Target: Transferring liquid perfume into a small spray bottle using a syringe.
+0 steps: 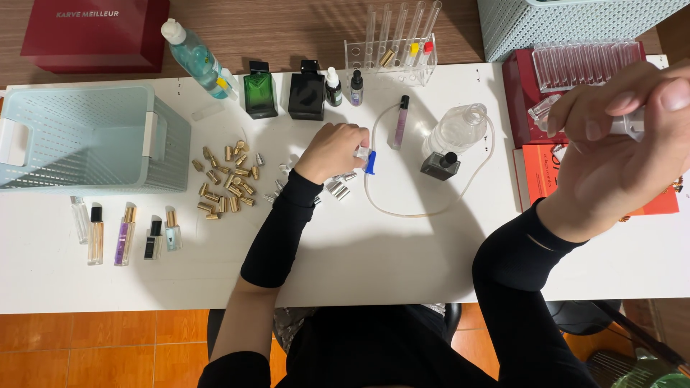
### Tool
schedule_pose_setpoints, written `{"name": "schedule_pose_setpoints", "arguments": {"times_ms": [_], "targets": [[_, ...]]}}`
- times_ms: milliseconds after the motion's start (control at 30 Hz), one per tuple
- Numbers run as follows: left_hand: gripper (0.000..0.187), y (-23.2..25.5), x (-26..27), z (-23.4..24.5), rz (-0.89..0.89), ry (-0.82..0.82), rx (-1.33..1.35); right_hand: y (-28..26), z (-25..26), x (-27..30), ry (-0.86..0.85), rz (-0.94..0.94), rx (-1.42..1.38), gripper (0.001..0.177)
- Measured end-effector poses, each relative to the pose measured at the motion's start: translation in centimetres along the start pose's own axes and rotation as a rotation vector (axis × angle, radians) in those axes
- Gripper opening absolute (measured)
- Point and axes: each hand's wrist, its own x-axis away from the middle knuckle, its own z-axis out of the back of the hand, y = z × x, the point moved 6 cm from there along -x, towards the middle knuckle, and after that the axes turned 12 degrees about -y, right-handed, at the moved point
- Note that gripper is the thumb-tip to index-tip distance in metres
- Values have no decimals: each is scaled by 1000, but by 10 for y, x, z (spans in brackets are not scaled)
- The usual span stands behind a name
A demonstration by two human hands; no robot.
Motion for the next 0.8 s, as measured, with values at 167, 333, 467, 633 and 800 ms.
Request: {"name": "schedule_pose_setpoints", "arguments": {"times_ms": [167, 333, 467, 633, 800], "targets": [[23, 16, 4, 14, -40, 29, -7, -18, -3, -13, -8, -8, -44, 15], [24, 42, 22, 48, -110, 50, 74, -18, -19, -23, -14, -18, -91, 13], [25, 62, 43, 75, -244, 103, 159, -16, -45, -35, -16, -24, -127, 13], [26, 82, 71, 106, -325, 193, 162, -14, -91, -51, -19, -29, -172, 14], [28, 93, 91, 125, -386, 288, 173, -10, -127, -73, -85, -34, -42, 14]]}}
